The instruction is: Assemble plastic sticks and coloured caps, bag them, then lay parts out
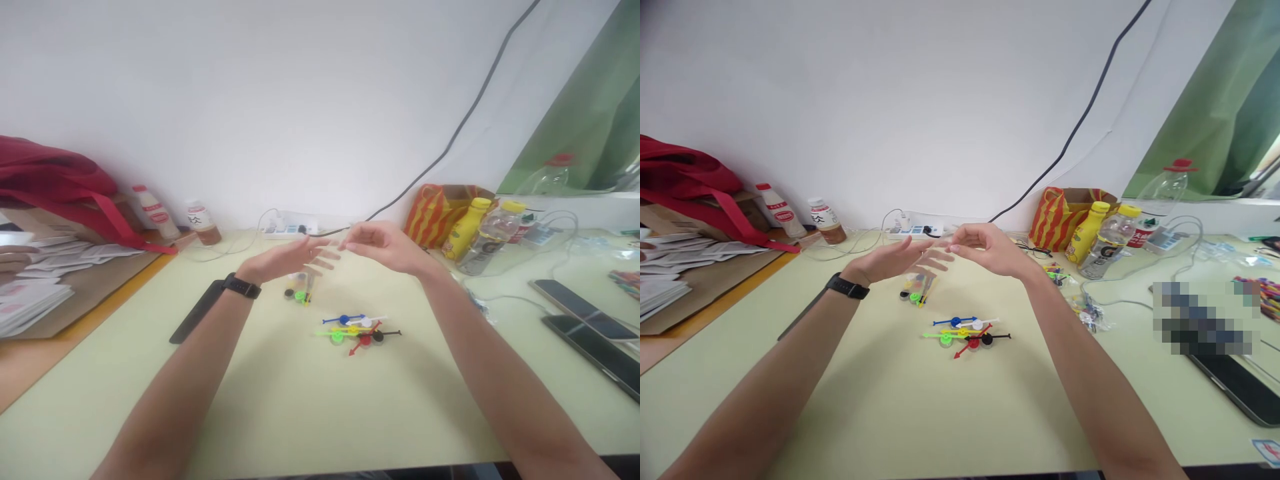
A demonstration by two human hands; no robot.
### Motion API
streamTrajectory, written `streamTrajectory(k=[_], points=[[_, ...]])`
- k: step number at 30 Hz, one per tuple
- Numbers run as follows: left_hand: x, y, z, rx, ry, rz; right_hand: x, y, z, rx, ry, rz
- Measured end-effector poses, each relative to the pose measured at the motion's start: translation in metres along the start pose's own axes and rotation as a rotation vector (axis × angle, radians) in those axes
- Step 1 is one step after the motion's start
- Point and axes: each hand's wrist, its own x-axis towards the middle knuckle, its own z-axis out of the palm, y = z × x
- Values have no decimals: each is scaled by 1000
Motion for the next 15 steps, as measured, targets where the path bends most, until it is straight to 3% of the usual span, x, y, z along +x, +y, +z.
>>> streamTrajectory(k=[6, 12, 15], points=[[10, -18, 8, -98, -202, -6, -2, -6, -1, -85, 1, -70], [13, -10, 19, -36, -192, -7, -1, -2, -3, -226, 107, -73], [14, -8, 23, -25, -185, -35, -3, -3, -4, -211, 39, -70]])
